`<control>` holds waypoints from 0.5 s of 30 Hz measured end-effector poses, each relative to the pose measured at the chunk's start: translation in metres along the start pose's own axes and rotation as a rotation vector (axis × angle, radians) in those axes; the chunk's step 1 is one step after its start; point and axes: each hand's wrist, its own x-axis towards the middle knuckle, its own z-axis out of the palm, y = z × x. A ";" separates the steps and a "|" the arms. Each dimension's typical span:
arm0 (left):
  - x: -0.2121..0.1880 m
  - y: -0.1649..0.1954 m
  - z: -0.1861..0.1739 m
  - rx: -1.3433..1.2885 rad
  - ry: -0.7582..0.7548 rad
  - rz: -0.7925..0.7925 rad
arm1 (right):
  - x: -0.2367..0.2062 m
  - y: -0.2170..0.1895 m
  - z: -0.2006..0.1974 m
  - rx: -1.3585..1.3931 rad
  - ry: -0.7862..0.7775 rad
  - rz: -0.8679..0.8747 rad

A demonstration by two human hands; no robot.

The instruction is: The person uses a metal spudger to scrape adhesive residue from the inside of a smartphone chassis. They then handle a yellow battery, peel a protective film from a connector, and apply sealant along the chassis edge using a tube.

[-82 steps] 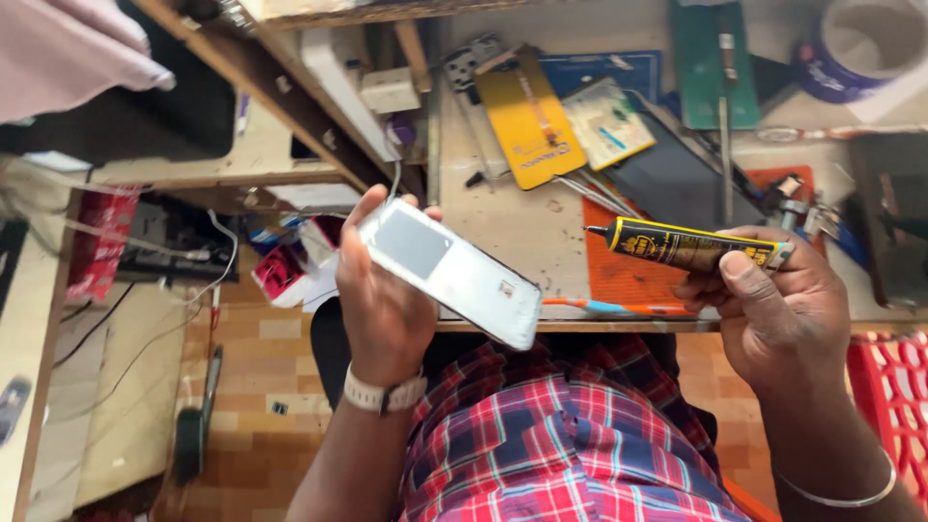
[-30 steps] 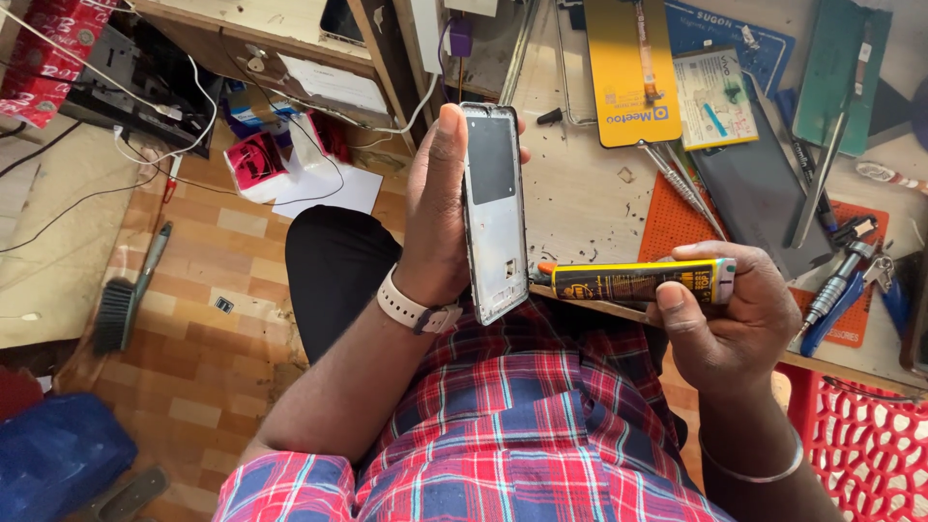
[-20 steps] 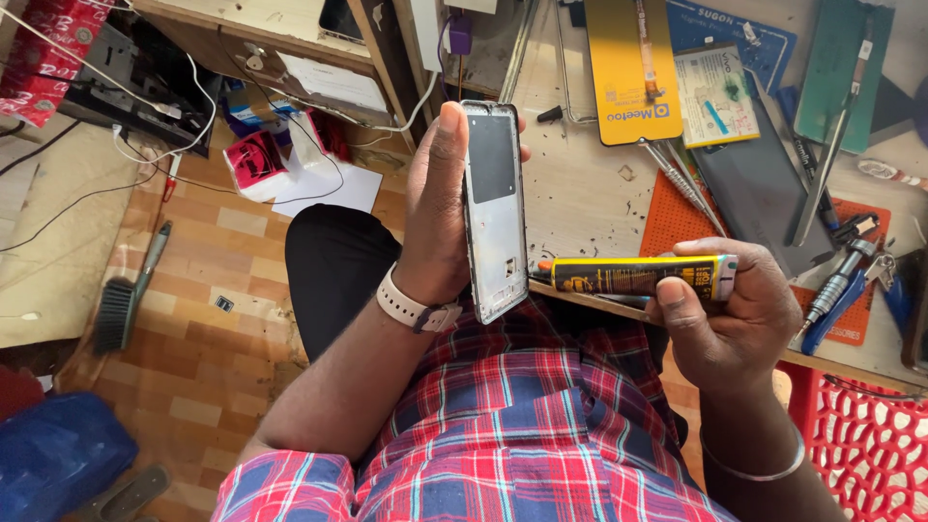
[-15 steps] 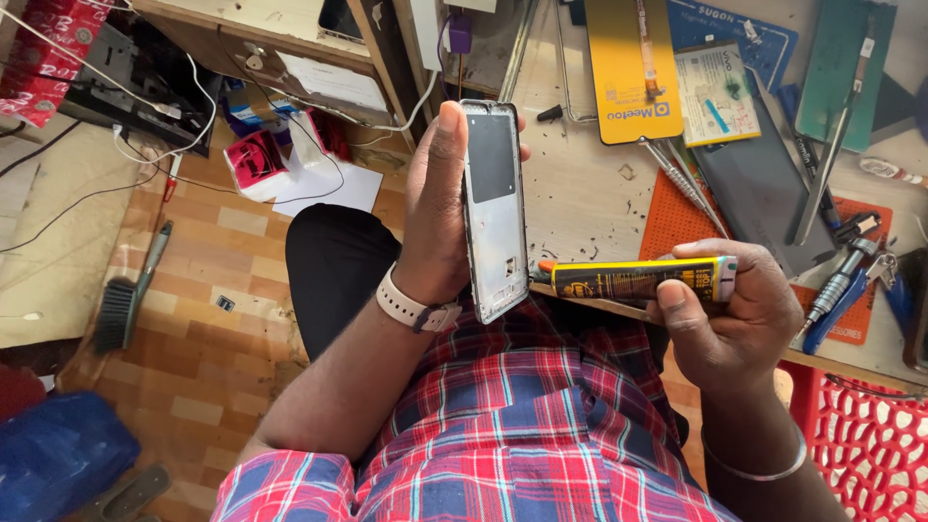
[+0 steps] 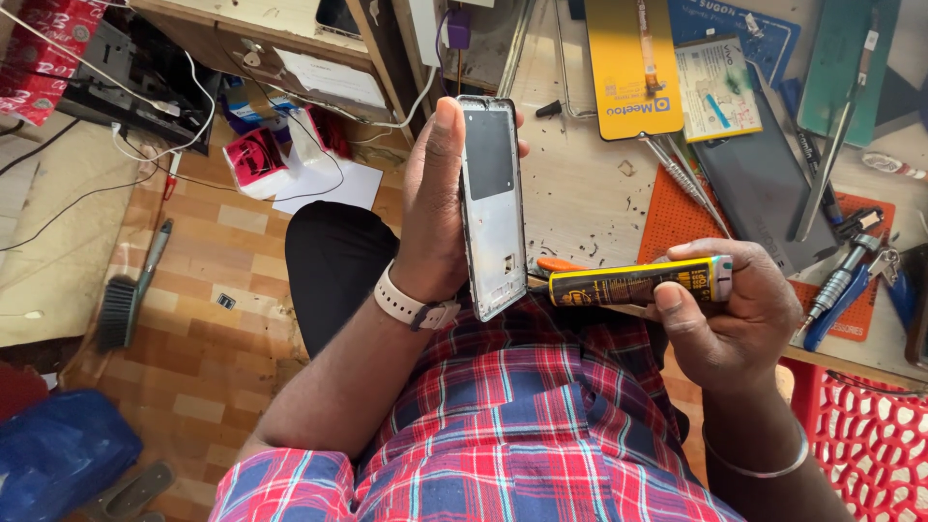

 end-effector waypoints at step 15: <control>-0.001 0.002 -0.001 0.038 -0.002 -0.003 | 0.002 -0.004 0.005 0.002 0.028 0.017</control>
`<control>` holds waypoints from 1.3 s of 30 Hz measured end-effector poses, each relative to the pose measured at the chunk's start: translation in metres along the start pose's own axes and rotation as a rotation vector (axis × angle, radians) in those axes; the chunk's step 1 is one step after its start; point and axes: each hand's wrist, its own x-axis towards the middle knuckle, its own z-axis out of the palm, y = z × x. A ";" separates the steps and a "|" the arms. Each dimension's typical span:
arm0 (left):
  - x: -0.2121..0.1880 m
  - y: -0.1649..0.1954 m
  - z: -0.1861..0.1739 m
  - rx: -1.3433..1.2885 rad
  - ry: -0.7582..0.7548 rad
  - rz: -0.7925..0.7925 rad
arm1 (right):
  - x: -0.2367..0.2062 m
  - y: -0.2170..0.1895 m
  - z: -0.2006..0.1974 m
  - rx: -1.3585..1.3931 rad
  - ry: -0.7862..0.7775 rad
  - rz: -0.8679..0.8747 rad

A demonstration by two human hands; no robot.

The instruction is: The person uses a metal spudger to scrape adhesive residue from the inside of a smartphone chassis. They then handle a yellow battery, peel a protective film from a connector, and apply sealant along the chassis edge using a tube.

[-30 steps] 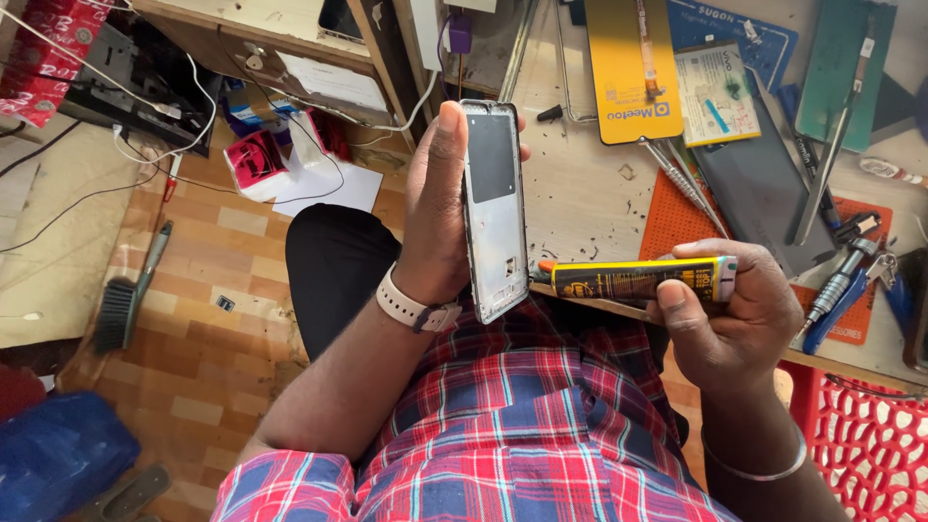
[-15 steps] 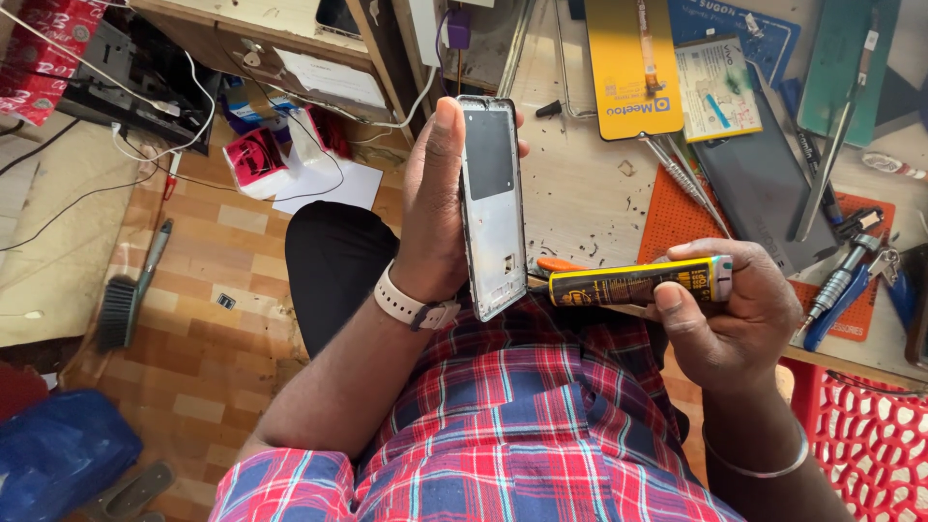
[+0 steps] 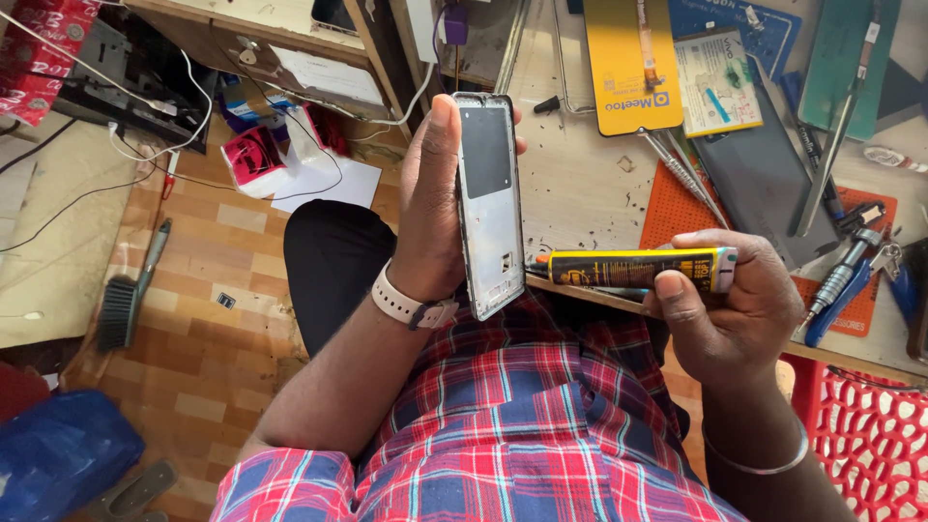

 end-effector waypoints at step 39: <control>0.001 -0.012 -0.007 -0.215 -0.071 0.067 | -0.010 -0.008 0.010 0.301 -0.020 0.186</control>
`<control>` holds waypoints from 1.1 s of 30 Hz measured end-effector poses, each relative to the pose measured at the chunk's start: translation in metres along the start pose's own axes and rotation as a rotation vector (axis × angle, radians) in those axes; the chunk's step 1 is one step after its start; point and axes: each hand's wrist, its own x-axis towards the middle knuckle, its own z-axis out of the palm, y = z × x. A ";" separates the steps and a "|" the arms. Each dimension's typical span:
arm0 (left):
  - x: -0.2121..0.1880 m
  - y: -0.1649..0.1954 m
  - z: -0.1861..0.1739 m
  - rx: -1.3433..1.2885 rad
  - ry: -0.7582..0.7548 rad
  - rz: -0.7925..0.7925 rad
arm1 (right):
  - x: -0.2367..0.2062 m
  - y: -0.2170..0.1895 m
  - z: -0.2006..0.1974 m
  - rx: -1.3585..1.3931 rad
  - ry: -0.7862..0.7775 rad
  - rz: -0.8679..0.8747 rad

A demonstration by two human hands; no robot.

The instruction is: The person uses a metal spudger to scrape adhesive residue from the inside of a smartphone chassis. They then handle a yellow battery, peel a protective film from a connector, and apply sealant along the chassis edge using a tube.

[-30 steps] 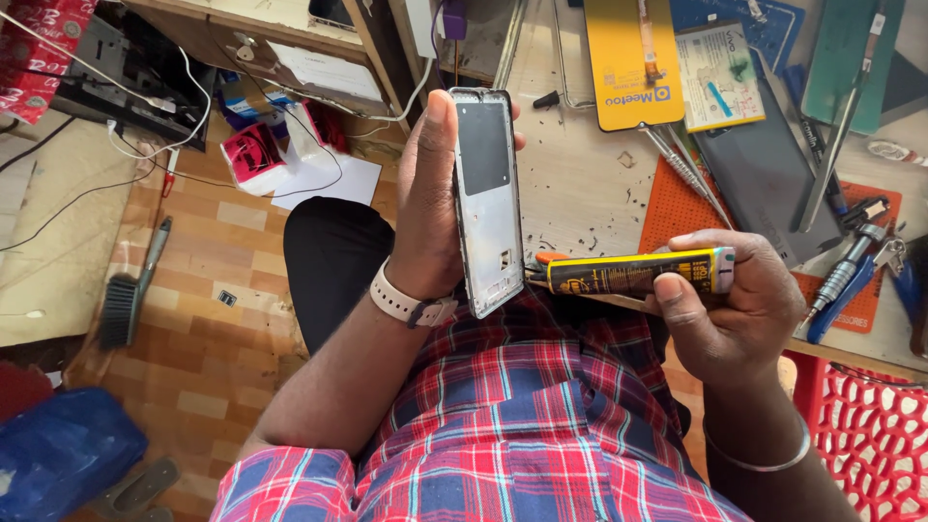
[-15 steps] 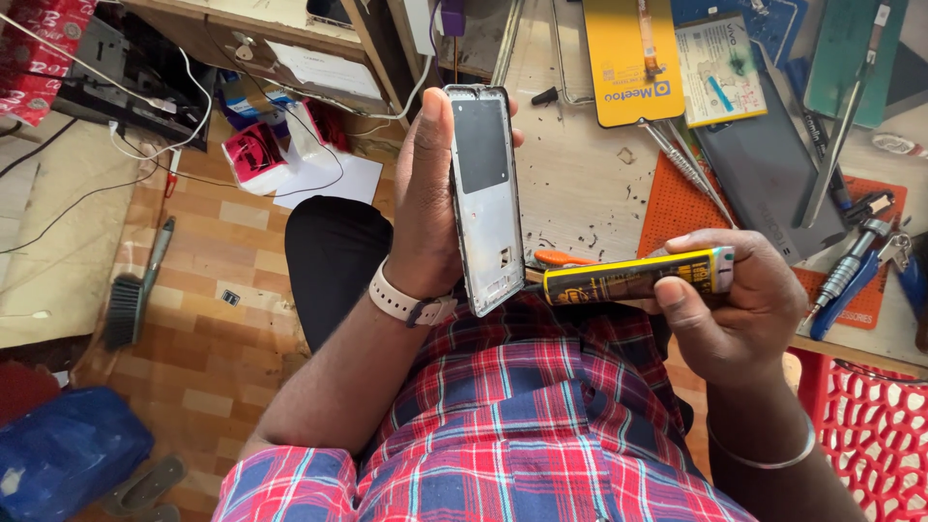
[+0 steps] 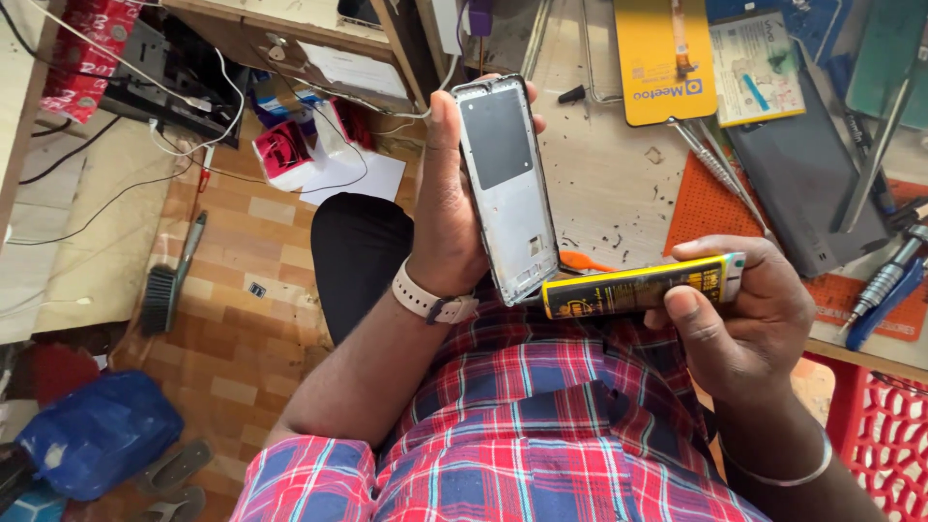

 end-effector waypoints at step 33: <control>-0.001 0.002 0.001 0.052 0.016 0.016 | 0.002 0.003 -0.001 -0.041 -0.023 -0.061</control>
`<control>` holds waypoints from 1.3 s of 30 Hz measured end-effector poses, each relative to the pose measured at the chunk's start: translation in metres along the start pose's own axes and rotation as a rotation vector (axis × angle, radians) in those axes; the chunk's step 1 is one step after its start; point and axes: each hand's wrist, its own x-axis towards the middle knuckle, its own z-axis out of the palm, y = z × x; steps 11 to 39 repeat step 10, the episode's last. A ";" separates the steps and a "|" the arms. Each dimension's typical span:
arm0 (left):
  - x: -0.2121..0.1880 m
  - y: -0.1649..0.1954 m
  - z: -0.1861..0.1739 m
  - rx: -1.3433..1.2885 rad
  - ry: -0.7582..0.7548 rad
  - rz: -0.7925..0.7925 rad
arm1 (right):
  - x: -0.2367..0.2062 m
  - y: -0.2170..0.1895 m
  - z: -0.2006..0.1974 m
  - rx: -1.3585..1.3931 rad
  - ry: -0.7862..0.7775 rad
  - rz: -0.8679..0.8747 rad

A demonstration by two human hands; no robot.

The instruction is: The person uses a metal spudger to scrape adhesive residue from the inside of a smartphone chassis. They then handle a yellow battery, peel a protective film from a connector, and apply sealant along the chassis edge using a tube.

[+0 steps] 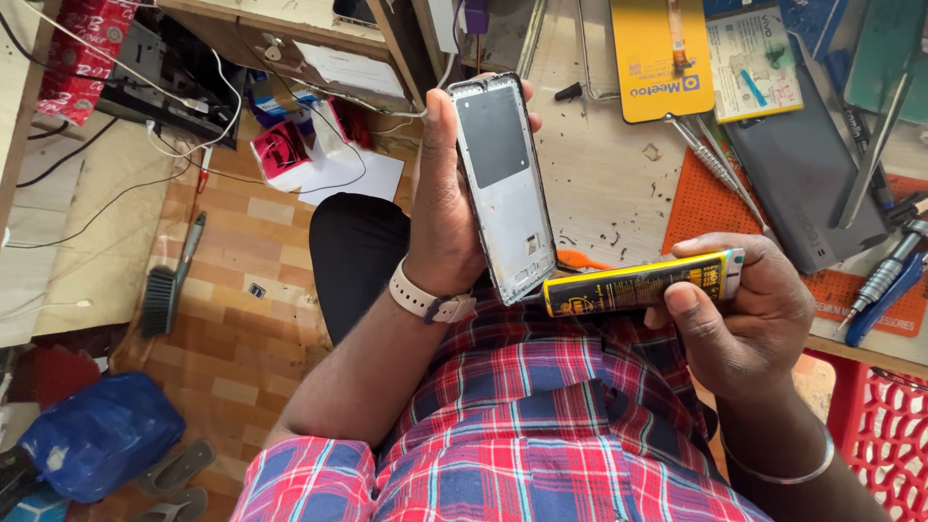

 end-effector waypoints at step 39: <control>0.000 -0.003 -0.003 -0.006 -0.002 0.007 | 0.002 -0.012 0.001 0.005 0.011 0.018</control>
